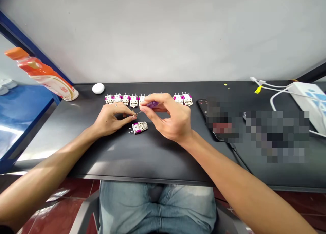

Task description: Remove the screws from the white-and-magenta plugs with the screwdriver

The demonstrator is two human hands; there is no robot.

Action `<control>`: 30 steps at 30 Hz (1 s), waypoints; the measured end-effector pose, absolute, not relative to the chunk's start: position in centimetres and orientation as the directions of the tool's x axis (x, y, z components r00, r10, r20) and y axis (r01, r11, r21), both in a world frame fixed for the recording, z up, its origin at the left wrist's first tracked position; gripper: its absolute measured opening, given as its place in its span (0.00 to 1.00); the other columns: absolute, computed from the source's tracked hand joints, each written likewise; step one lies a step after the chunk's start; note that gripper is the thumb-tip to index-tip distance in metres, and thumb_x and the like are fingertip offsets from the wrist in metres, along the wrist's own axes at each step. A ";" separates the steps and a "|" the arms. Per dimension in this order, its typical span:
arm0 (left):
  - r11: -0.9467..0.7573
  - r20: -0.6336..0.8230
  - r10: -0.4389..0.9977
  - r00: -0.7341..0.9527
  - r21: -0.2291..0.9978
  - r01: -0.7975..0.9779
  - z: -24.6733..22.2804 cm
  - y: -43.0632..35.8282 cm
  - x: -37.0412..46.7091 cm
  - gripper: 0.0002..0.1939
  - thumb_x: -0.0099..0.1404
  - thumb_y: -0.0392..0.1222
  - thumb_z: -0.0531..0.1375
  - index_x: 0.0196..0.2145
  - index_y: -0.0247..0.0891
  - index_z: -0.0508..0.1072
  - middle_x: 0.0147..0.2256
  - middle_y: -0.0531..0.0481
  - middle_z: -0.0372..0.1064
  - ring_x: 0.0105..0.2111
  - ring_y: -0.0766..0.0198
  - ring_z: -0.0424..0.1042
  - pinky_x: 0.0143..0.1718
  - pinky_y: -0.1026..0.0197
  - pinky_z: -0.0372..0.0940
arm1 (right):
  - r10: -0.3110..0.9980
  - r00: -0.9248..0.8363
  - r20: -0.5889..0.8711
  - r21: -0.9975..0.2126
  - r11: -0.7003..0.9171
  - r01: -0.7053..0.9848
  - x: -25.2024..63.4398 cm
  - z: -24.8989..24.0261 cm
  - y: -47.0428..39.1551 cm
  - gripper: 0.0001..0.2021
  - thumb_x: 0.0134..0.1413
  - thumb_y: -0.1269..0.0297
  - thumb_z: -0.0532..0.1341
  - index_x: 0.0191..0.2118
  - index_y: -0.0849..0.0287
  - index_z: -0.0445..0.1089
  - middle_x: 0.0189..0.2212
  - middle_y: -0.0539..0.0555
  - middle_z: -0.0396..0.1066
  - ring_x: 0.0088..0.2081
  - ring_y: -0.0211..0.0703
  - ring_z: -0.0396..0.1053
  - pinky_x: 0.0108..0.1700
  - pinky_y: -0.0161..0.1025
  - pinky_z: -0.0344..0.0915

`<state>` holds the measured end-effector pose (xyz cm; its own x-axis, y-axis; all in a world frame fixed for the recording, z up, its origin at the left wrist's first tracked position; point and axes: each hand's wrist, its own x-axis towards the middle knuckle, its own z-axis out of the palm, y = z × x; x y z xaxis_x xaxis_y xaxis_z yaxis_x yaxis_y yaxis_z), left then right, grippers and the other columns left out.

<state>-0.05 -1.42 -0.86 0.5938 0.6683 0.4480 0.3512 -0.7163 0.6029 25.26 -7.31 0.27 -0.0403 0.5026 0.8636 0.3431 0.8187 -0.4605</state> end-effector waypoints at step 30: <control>-0.497 0.332 0.675 0.659 0.864 0.074 -0.3 -2.8 1.4 0.25 0.84 0.61 0.64 0.40 0.39 0.89 0.37 0.44 0.83 0.39 0.60 0.79 0.45 0.60 0.73 | 0.345 -0.016 0.938 -0.342 0.934 0.105 25.0 1.9 -7.1 0.27 0.71 0.79 0.69 0.69 0.51 0.75 0.50 0.51 0.86 0.42 0.42 0.90 0.46 0.40 0.92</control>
